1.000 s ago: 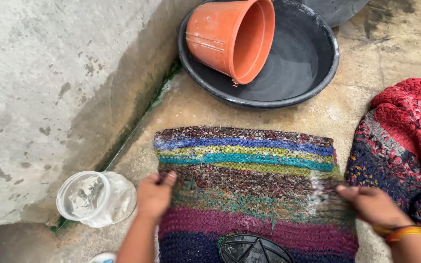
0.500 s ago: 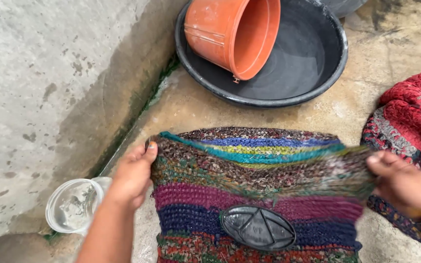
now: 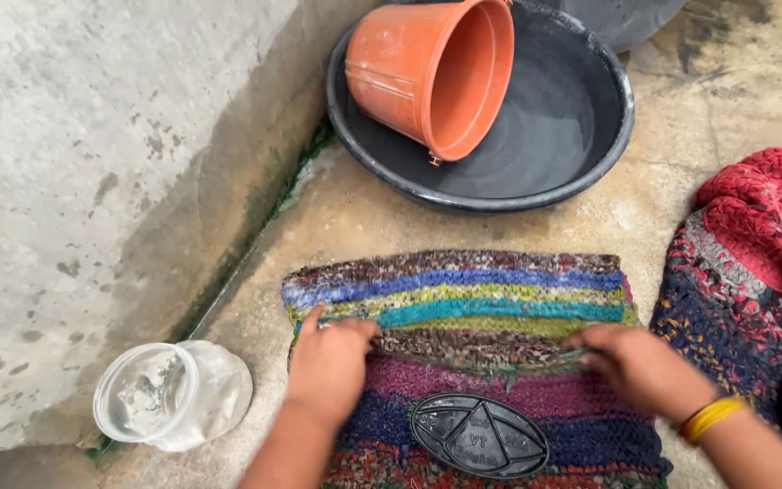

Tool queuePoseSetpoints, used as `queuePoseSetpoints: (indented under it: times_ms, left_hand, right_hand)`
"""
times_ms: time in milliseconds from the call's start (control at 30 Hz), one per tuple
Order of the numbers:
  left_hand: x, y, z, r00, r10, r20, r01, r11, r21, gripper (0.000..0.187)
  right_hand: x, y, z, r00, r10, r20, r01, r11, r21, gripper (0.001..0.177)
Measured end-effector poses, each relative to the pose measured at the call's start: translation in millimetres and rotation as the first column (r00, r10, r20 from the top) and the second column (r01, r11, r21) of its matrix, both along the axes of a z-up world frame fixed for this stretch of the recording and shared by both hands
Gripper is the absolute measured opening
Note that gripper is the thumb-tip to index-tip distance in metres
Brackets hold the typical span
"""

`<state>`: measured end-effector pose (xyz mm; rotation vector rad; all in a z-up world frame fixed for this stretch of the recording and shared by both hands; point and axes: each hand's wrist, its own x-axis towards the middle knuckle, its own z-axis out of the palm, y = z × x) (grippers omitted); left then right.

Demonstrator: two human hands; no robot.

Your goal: Scrubbing and washing handmade colorful rugs outdoors using a brush and water.

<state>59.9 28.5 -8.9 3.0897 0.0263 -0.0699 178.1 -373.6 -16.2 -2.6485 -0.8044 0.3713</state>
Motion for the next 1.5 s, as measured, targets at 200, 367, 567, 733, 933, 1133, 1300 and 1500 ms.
queuePoseSetpoints:
  times_ms: [200, 367, 567, 733, 933, 1133, 1300, 1500]
  left_hand:
    - [56, 34, 59, 0.915, 0.047, -0.4, -0.196, 0.92, -0.34, 0.024]
    - [85, 14, 34, 0.785, 0.422, -0.455, -0.537, 0.828, -0.159, 0.022]
    - [60, 0, -14, 0.858, 0.511, 0.045, -0.508, 0.859, -0.069, 0.03]
    - [8, -33, 8, 0.955, 0.205, 0.215, -0.188, 0.977, -0.1, 0.043]
    - [-7, -40, -7, 0.975, 0.191, 0.115, -0.168, 0.968, -0.184, 0.061]
    - [29, -37, 24, 0.88, 0.269, -0.392, -0.341, 0.932, -0.127, 0.057]
    - [47, -36, 22, 0.803, 0.306, -0.511, -0.392, 0.917, -0.068, 0.057]
    - [55, -36, 28, 0.743, 0.306, -0.596, -0.427, 0.901, -0.07, 0.057]
  right_hand:
    - [61, 7, 25, 0.826, -0.082, -0.558, 0.006, 0.991, -0.135, 0.032]
    - [35, 72, 4, 0.952, -0.25, 0.176, 0.303, 0.848, -0.435, 0.038]
    - [-44, 115, 13, 0.946, -0.104, 0.307, 0.037, 0.976, 0.216, 0.03]
    - [-100, 139, 31, 0.88, 0.313, 0.358, -0.379, 0.916, 0.13, 0.068]
    - [-104, 152, 40, 0.984, -0.148, 0.097, 0.134, 0.982, 0.136, 0.069]
    - [-93, 212, 57, 0.943, -0.303, 0.138, 0.299, 0.953, 0.045, 0.07]
    - [-65, 147, 50, 0.918, -0.358, 0.173, 0.381, 0.915, -0.131, 0.068]
    - [-36, 94, 19, 0.7, -0.684, 0.206, 0.709, 0.7, -0.081, 0.071]
